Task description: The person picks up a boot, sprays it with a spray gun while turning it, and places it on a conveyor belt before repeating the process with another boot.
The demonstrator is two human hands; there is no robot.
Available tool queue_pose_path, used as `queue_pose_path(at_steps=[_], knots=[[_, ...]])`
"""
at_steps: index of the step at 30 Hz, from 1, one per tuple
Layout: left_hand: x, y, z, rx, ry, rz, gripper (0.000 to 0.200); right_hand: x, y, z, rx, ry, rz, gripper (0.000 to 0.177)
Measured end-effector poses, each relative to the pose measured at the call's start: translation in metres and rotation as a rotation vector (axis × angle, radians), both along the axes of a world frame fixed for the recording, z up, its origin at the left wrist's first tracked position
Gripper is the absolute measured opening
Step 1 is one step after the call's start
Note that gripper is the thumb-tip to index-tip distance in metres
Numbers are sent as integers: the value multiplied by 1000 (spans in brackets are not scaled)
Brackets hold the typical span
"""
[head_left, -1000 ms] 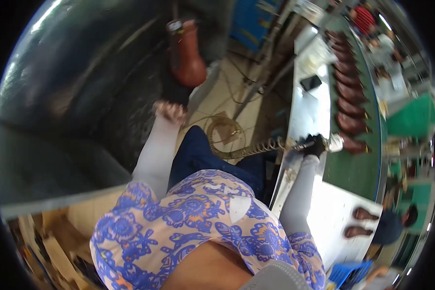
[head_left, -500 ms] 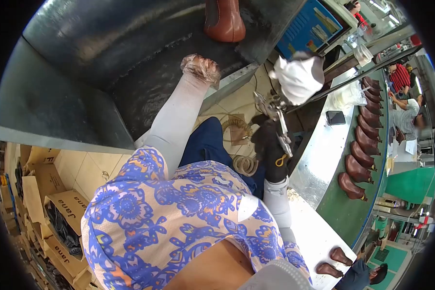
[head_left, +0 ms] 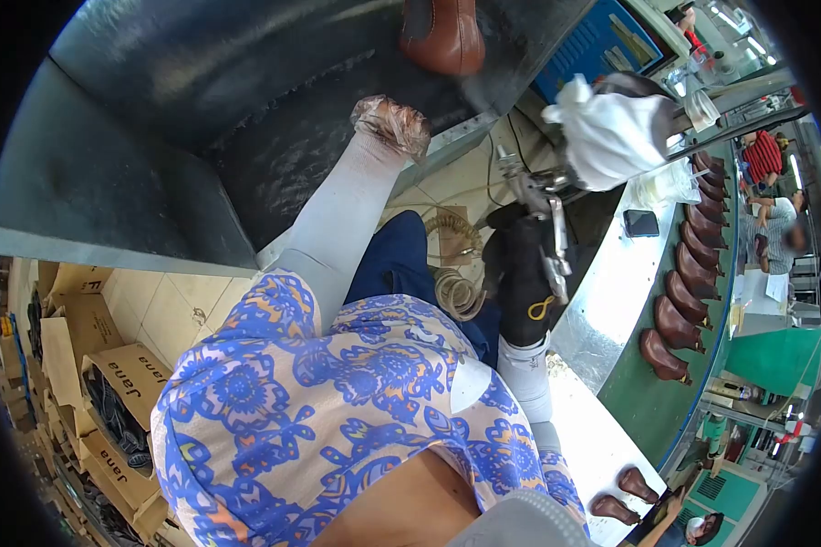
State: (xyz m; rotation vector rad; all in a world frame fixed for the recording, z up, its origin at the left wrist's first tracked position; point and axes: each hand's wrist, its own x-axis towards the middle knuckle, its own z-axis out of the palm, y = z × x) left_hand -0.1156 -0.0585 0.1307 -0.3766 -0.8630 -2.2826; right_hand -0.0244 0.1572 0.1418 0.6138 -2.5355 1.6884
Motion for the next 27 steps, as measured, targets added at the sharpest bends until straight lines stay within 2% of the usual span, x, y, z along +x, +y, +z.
queue_pose_path(at_steps=[2,5,7,8,9,11,13,15,16,17,19,21,23,24,26,27], knots=[[0,0,2,-6,-5,7,40,0,2,3,33,14,-8,20],[-2,-1,3,-13,-4,12,40,-6,2,15,-118,-250,-53,7],[-3,-1,4,-17,-3,10,40,-8,11,-11,301,383,81,26],[-3,-1,3,-17,-3,10,40,0,-2,-6,-62,274,41,24],[-3,-1,3,-15,-6,6,40,6,-5,0,-62,271,38,24],[-4,-2,3,-16,-3,0,39,15,-6,10,-175,-74,2,24],[-4,-2,5,-19,0,-4,39,9,-4,14,-168,-94,-61,23],[-6,-3,5,-13,7,-14,39,-5,4,14,-201,-244,-42,22],[-6,-2,5,-11,8,-15,39,-1,0,25,-195,-130,-72,22],[-6,-3,5,-11,10,-21,39,-1,1,23,-196,-131,-72,22],[-7,-3,6,0,23,-27,39,1,1,19,-180,16,8,21],[-10,-4,6,5,35,-38,38,14,-1,27,-222,-114,11,16],[-12,-4,7,13,46,-47,38,-3,5,14,-13,35,-43,14],[-13,-4,6,15,47,-55,38,0,9,11,-13,34,-46,14],[-15,-3,6,26,55,-65,38,12,-1,37,-266,-193,-132,15],[-16,-3,6,31,60,-72,38,7,5,32,-268,-191,-130,15]])
